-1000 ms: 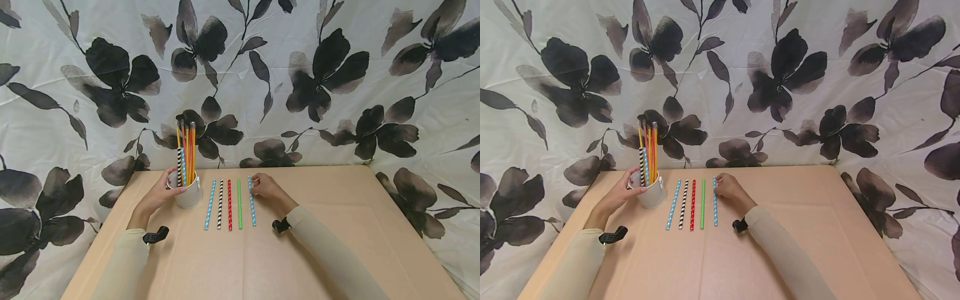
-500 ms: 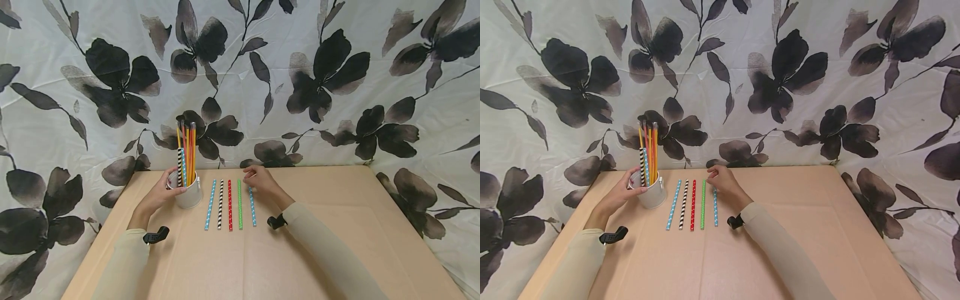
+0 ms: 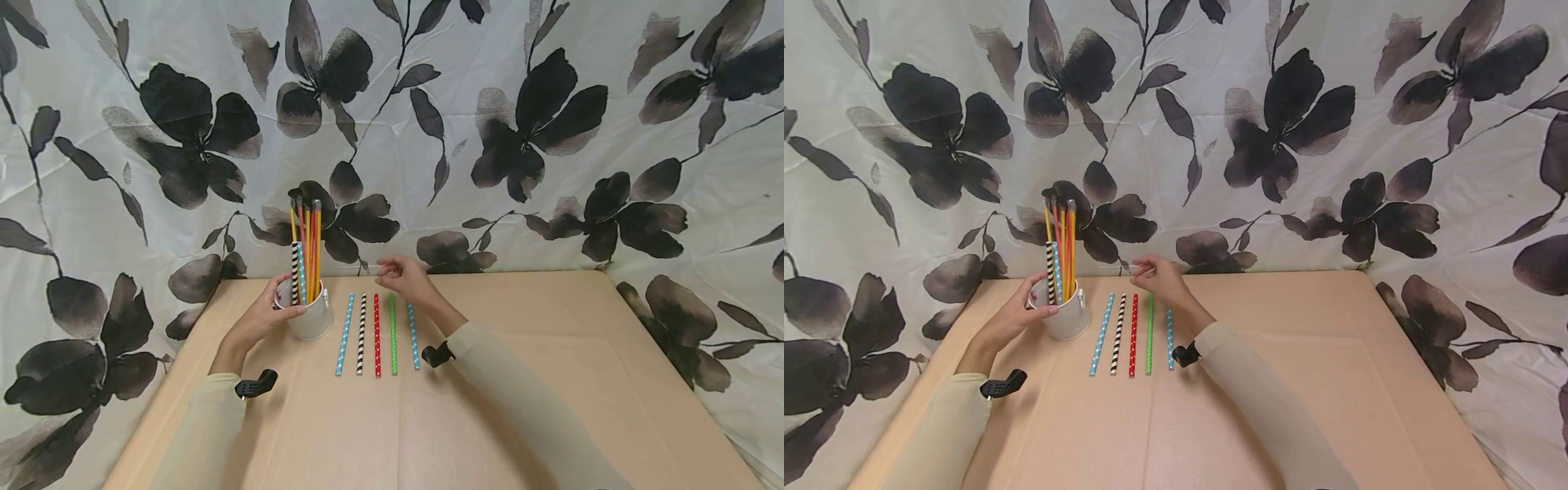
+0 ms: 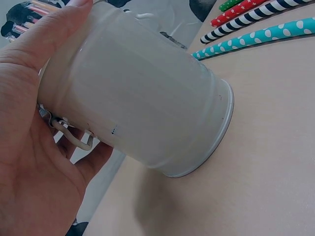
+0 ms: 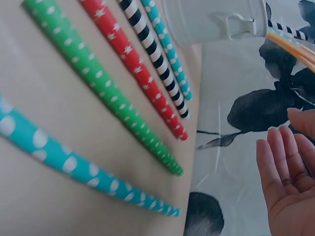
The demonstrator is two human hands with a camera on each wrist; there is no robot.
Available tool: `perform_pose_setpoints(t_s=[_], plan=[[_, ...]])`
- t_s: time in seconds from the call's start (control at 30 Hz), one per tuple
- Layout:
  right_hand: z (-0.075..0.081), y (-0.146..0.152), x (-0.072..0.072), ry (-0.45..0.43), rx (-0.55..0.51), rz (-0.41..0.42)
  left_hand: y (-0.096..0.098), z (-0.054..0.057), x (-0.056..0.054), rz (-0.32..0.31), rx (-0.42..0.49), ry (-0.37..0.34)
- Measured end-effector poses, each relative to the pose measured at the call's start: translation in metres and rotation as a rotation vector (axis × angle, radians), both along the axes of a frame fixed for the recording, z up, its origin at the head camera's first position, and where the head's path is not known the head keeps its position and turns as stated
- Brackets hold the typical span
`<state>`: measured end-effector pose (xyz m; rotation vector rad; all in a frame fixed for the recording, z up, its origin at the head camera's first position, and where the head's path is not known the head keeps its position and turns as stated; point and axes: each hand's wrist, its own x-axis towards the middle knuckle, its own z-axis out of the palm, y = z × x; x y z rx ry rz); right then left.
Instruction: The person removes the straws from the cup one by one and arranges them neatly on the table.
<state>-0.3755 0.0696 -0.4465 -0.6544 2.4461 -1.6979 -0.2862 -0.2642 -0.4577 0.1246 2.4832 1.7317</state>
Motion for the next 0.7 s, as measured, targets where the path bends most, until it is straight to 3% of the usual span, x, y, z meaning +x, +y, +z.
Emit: perform_pose_setpoints(t_s=[0.7], plan=[[0.017,-0.043,-0.005,0.110,-0.081,0.197,0.008,-0.005,-0.001,0.031,0.001,0.038]])
